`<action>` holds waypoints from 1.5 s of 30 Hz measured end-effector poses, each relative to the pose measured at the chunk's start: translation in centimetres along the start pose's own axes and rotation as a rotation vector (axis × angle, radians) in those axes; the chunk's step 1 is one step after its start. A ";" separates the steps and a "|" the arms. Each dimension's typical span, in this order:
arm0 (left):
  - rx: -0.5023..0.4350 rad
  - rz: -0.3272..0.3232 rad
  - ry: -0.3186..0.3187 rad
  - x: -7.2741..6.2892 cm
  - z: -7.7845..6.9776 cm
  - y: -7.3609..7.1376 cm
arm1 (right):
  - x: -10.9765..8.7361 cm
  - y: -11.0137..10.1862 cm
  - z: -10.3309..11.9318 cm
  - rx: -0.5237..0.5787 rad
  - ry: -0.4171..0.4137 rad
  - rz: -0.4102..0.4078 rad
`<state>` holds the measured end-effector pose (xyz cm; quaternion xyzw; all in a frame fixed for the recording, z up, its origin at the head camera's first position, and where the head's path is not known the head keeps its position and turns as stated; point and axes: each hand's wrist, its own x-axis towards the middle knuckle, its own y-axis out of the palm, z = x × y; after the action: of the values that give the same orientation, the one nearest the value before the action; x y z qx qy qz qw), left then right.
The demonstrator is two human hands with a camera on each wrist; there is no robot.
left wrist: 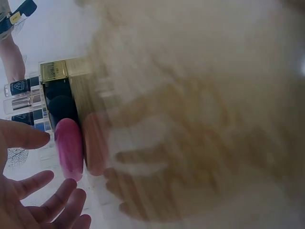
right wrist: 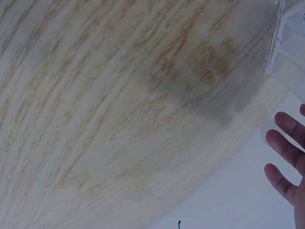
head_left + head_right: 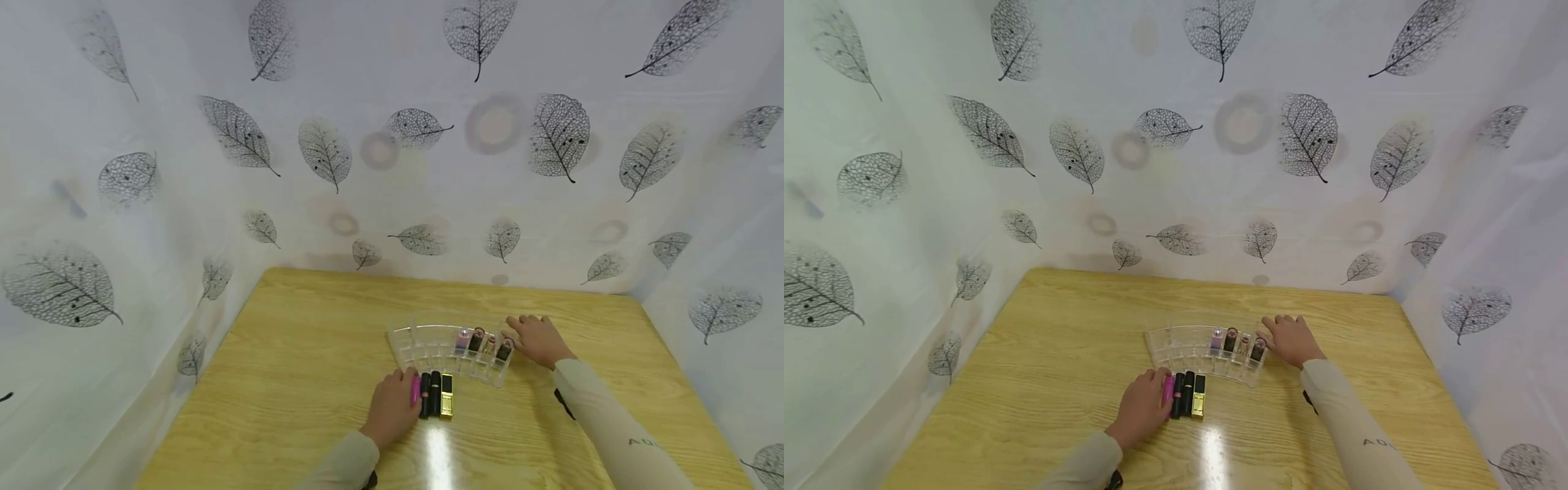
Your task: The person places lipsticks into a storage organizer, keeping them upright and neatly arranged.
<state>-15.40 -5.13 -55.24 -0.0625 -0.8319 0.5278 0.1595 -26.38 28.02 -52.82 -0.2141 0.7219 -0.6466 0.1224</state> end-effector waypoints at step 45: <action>0.042 0.120 -0.038 0.0 -1.0 -0.4 | 1.4 -0.8 -1.1 -0.050 -0.279 -0.083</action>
<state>-15.05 -4.49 -54.46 -0.0989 -0.8183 0.5548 0.1129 -27.98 28.32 -51.73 -0.3344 0.7043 -0.5969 0.1895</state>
